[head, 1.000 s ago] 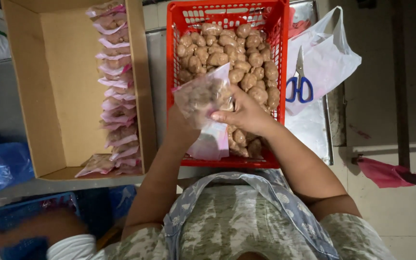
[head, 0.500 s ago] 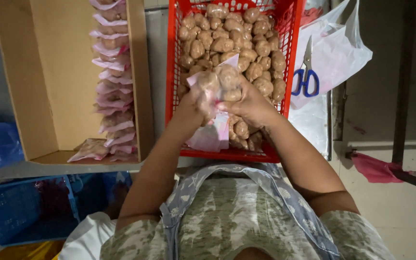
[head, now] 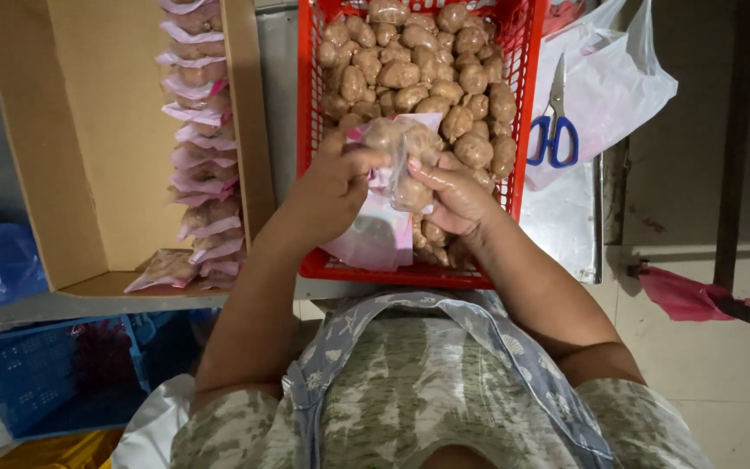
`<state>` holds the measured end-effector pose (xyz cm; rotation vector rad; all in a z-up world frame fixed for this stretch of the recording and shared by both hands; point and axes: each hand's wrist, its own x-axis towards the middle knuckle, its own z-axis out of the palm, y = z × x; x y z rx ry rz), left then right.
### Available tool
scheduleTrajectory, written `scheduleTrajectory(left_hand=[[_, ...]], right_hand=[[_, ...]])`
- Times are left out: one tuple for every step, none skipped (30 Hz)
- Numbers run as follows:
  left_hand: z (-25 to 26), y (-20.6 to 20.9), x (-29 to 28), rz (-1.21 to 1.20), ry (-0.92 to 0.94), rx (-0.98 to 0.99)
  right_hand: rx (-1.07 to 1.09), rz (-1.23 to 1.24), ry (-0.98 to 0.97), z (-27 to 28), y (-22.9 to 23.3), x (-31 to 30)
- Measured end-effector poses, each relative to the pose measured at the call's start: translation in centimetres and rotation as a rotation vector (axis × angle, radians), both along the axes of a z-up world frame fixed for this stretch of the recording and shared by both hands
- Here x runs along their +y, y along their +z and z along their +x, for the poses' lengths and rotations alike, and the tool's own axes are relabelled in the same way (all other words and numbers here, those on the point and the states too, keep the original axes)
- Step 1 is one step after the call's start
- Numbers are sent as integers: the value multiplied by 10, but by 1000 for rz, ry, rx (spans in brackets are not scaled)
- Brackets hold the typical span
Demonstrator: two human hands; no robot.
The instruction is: The person takes small food items from a red basket and places them into pink bags, then places the filled bags into a cardboard box.
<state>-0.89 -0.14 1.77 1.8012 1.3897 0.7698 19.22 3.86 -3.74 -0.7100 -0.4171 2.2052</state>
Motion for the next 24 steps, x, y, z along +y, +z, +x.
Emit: scheduleTrajectory(left_hand=[[-2,-4,2,-15,-37,35],[-3,-8,5,-30,-73,69],[-6,-12,6,-32,-71,68],[-8,-16,7,-54,-124,120],[-11,-19,10,-74,-177,174],[-12,-17,10,-74,-174,174],[-14,-15,9,-27,-183,155],[-15,-13,9,19,-192,136],[-18,-20,7,20,-194,139],[-21,-26,6,14,-158,102],[-23,-33,5,8,-124,64],[-23,-32,5,10,-128,67],[-23,-30,6,24,-82,28],[-23,-28,7,38,-37,-11],[-23,-31,8,39,-37,-8],[-22,-34,9,105,-39,10],[-22,-37,9,173,-41,28],[-21,-34,9,175,-41,30],[-20,-31,9,226,-38,17],[-18,-29,9,276,-34,4],[-17,-30,9,277,-35,4],[-16,-32,8,314,-26,-26],[-16,-34,9,350,-17,-56],[-13,-38,7,351,-18,-55]], right_hand=[[-5,-14,-14,-1,2,-2],[-11,-27,-28,-2,4,-3],[-12,-30,-26,-2,5,-3],[-14,-44,-28,-2,6,-3],[-14,-56,-30,-3,7,-1],[-14,-56,-28,-1,-7,-2],[8,-96,-20,0,-20,-3],[30,-136,-12,2,-33,-4],[32,-134,-14,2,-39,-5],[48,-160,5,2,-45,-5],[64,-186,23,3,-52,-6],[67,-185,20,6,-65,-6],[91,-214,34,8,-79,-7],[114,-243,48,10,-93,-7],[117,-242,49,11,-95,-8],[116,-257,52,11,-97,-9],[114,-270,56,12,-98,-9],[116,-268,57,10,-89,-9],[92,-302,58,9,-80,-8],[69,-337,59,8,-71,-8],[69,-336,58,7,-71,-9],[89,-340,64,6,-70,-10],[111,-344,70,5,-71,-10],[112,-343,70,5,-78,-11]])
